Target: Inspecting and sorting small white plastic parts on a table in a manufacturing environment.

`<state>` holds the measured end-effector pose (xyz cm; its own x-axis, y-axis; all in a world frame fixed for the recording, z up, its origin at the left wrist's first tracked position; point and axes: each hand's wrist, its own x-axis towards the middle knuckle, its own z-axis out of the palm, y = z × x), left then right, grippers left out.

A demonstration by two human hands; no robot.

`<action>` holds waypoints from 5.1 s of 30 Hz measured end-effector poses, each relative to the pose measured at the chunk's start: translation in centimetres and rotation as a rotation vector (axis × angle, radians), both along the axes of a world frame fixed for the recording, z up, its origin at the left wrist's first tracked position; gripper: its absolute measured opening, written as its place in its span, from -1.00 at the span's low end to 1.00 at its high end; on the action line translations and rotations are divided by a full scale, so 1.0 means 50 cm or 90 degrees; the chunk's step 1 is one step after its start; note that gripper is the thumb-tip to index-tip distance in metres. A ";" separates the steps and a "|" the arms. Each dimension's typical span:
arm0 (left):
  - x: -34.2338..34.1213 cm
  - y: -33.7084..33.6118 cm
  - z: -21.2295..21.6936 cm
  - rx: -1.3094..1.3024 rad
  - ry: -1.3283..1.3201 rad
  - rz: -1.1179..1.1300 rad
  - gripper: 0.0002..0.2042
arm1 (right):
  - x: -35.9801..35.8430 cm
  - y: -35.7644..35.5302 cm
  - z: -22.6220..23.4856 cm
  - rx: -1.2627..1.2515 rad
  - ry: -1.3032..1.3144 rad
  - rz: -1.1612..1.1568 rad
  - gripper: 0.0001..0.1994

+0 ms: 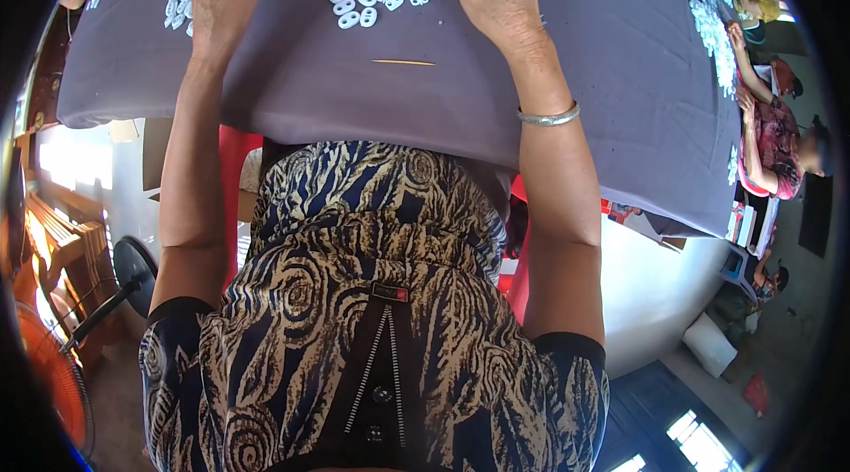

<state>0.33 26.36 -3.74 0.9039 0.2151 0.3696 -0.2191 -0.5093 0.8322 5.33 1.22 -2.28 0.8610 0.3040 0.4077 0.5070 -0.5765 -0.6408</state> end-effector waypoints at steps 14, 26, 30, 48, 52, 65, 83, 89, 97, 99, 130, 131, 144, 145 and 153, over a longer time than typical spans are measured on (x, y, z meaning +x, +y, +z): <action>-0.004 -0.087 -0.046 -0.135 -0.226 -0.096 -0.84 | -0.005 0.024 -0.050 -0.102 -0.100 0.294 -0.88; -0.033 -0.119 -0.041 -0.077 -0.008 -0.226 -0.70 | -0.011 0.025 -0.033 0.069 0.194 0.277 -0.95; -0.028 -0.121 -0.043 -0.188 0.021 -0.269 -0.76 | -0.011 0.029 -0.040 0.133 0.223 0.282 -0.94; -0.013 -0.100 -0.032 -0.568 0.074 -0.577 -0.75 | -0.031 0.026 0.008 0.262 0.382 0.363 -0.97; -0.035 -0.109 -0.021 -0.531 0.183 -0.352 -0.74 | -0.028 0.033 0.005 0.236 0.361 0.300 -0.94; -0.032 -0.127 -0.035 -0.347 -0.010 -0.258 -0.75 | -0.012 0.033 -0.018 0.212 0.345 0.255 -0.88; 0.032 -0.115 -0.094 -0.405 -0.427 -0.566 -0.77 | -0.028 0.032 -0.005 0.273 0.398 0.310 -0.98; -0.024 -0.107 -0.036 -0.394 0.015 -0.299 -0.79 | -0.029 0.038 -0.014 0.248 0.381 0.283 -0.97; -0.029 -0.102 -0.035 -0.319 0.012 -0.239 -0.78 | -0.008 0.005 0.005 0.182 0.295 0.214 -0.96; -0.028 -0.100 -0.035 -0.310 0.007 -0.246 -0.77 | 0.018 -0.041 0.019 0.131 0.186 0.166 -0.96; -0.033 -0.133 -0.041 -0.324 0.027 -0.259 -0.78 | -0.010 0.006 -0.006 0.261 0.322 0.225 -0.91; -0.033 -0.135 -0.040 -0.330 0.029 -0.262 -0.77 | -0.010 0.007 -0.010 0.271 0.341 0.226 -0.89; -0.035 -0.142 -0.049 -0.307 0.052 -0.261 -0.74 | -0.028 0.012 -0.033 0.275 0.325 0.227 -0.88; -0.036 -0.142 -0.049 -0.307 0.053 -0.261 -0.74 | -0.030 0.013 -0.033 0.262 0.316 0.233 -0.87; -0.039 -0.142 -0.048 -0.277 0.045 -0.269 -0.73 | -0.035 0.010 -0.028 0.208 0.288 0.256 -0.85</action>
